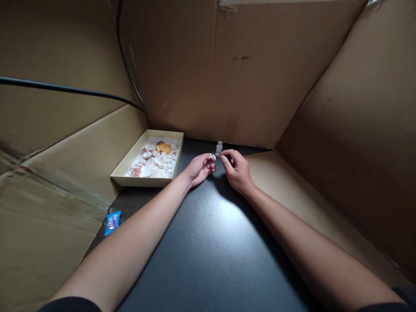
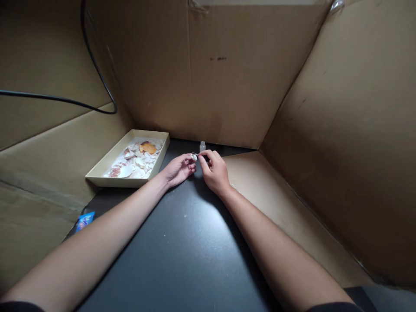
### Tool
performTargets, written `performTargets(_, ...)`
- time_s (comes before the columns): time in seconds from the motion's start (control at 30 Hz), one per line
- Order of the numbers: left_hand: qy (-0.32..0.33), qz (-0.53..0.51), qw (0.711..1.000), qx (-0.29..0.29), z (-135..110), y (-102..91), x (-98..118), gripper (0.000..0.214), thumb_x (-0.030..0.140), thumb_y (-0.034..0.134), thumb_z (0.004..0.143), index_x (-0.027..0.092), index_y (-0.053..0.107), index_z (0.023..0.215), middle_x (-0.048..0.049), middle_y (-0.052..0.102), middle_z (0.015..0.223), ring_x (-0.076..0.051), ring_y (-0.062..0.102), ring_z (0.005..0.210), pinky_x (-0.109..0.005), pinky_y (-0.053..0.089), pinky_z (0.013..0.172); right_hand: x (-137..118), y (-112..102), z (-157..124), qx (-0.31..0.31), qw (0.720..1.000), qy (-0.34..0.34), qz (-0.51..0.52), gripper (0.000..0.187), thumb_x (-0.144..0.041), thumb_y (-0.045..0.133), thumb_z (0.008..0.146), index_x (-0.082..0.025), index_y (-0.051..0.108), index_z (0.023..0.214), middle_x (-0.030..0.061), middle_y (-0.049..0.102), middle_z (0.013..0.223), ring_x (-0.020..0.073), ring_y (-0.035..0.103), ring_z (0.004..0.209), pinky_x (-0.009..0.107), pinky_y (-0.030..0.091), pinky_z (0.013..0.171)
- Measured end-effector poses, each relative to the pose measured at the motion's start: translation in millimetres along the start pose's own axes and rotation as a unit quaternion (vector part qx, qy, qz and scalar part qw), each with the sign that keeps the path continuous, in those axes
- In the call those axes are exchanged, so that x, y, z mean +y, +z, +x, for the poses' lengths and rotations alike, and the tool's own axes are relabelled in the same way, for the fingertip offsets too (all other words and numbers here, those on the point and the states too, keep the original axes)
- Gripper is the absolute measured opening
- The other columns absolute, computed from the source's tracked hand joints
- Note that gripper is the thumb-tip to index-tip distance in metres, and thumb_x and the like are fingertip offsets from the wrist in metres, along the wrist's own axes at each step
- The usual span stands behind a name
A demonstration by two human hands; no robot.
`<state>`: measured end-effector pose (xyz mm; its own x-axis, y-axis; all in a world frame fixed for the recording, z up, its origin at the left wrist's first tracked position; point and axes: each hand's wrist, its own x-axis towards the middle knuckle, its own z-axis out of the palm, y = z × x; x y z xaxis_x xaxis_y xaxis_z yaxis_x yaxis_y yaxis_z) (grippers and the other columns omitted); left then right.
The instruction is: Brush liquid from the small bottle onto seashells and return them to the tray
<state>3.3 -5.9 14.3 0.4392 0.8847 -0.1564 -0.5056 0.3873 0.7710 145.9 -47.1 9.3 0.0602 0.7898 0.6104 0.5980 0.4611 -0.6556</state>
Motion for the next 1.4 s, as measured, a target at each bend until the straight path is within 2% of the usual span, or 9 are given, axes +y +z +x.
performTargets(0.07,-0.002,-0.002,1.000,0.003,0.3,0.2,0.0,0.005,0.011,0.056,0.073,0.013,0.054,0.068,0.0005,0.053,0.065,-0.008,0.048,0.053,-0.022,0.041,0.053,-0.4,-0.7,0.1,-0.008,1.000,0.008,-0.015,0.017,-0.033,0.051,0.090,-0.022,0.065,0.090,0.0015,0.056,0.079,0.0143,0.049,0.067,0.027,0.041,0.066)
performTargets(0.2,-0.001,-0.017,1.000,0.012,1.0,0.3,-0.4,0.010,0.012,0.053,0.075,0.014,0.051,0.065,0.0010,0.049,0.063,-0.007,0.045,0.050,-0.022,0.039,0.050,-3.8,-2.7,-0.5,0.026,1.000,0.014,-0.011,0.018,-0.032,0.050,0.090,-0.022,0.064,0.092,0.0031,0.055,0.086,0.0148,0.050,0.071,0.027,0.043,0.068)
performTargets(0.37,-0.013,-0.031,0.999,0.003,1.9,-0.7,-0.2,0.009,0.011,0.053,0.072,0.014,0.050,0.064,0.0032,0.043,0.059,-0.006,0.041,0.048,-0.021,0.039,0.050,-6.0,-2.1,-2.0,-0.042,0.999,0.018,-0.020,0.022,-0.035,0.045,0.093,-0.023,0.064,0.092,0.0026,0.054,0.083,0.0152,0.052,0.071,0.028,0.044,0.071)
performTargets(0.47,-0.016,-0.027,1.000,-0.006,2.5,-1.8,0.1,0.008,0.010,0.055,0.070,0.014,0.050,0.064,0.0034,0.042,0.058,-0.006,0.041,0.048,-0.021,0.038,0.049,-4.1,-1.1,-1.4,-0.019,0.999,0.038,-0.030,0.022,-0.034,0.044,0.092,-0.022,0.063,0.095,0.0036,0.056,0.086,0.0156,0.051,0.071,0.028,0.044,0.071)
performTargets(0.77,-0.018,-0.013,0.999,-0.025,2.4,-2.8,0.2,0.009,0.011,0.058,0.071,0.014,0.052,0.065,0.0040,0.041,0.058,-0.006,0.041,0.049,-0.020,0.039,0.049,-3.8,-2.6,-0.4,0.031,0.999,0.029,-0.008,0.021,-0.032,0.050,0.087,-0.019,0.062,0.098,0.0042,0.054,0.089,0.0141,0.049,0.067,0.028,0.043,0.067)
performTargets(0.9,-0.014,-0.010,0.999,-0.036,2.0,-3.0,0.1,0.009,0.011,0.060,0.071,0.013,0.052,0.066,0.0050,0.039,0.057,-0.005,0.040,0.049,-0.020,0.039,0.049,-1.2,-1.7,-0.2,-0.009,1.000,0.025,-0.008,0.020,-0.031,0.051,0.087,-0.018,0.062,0.098,0.0041,0.059,0.088,0.0146,0.050,0.068,0.028,0.043,0.066)
performTargets(1.0,-0.014,-0.011,0.999,-0.032,1.6,-2.9,-0.1,0.009,0.012,0.061,0.071,0.013,0.053,0.067,0.0054,0.039,0.057,-0.005,0.040,0.049,-0.020,0.039,0.049,1.4,-1.1,0.1,-0.002,0.998,0.058,-0.010,0.021,-0.032,0.049,0.088,-0.018,0.062,0.097,0.0056,0.064,0.091,0.0167,0.055,0.073,0.030,0.044,0.071)
performTargets(1.13,-0.007,-0.012,0.999,-0.032,1.2,-2.7,-0.8,0.010,0.013,0.062,0.071,0.013,0.053,0.068,0.0058,0.039,0.057,-0.005,0.040,0.049,-0.020,0.039,0.050,0.4,-1.3,-0.5,-0.009,0.999,0.030,0.008,0.024,-0.034,0.048,0.089,-0.019,0.064,0.099,0.0055,0.065,0.093,0.0166,0.057,0.075,0.029,0.044,0.071)
performTargets(1.4,0.003,0.000,0.999,-0.043,1.4,-3.3,-1.1,0.013,0.016,0.067,0.072,0.013,0.054,0.070,0.0056,0.041,0.058,-0.005,0.041,0.050,-0.019,0.039,0.050,-2.3,-2.3,-1.0,-0.018,0.999,0.032,-0.015,0.025,-0.034,0.047,0.089,-0.020,0.065,0.099,0.0061,0.067,0.095,0.0185,0.059,0.079,0.030,0.045,0.073)
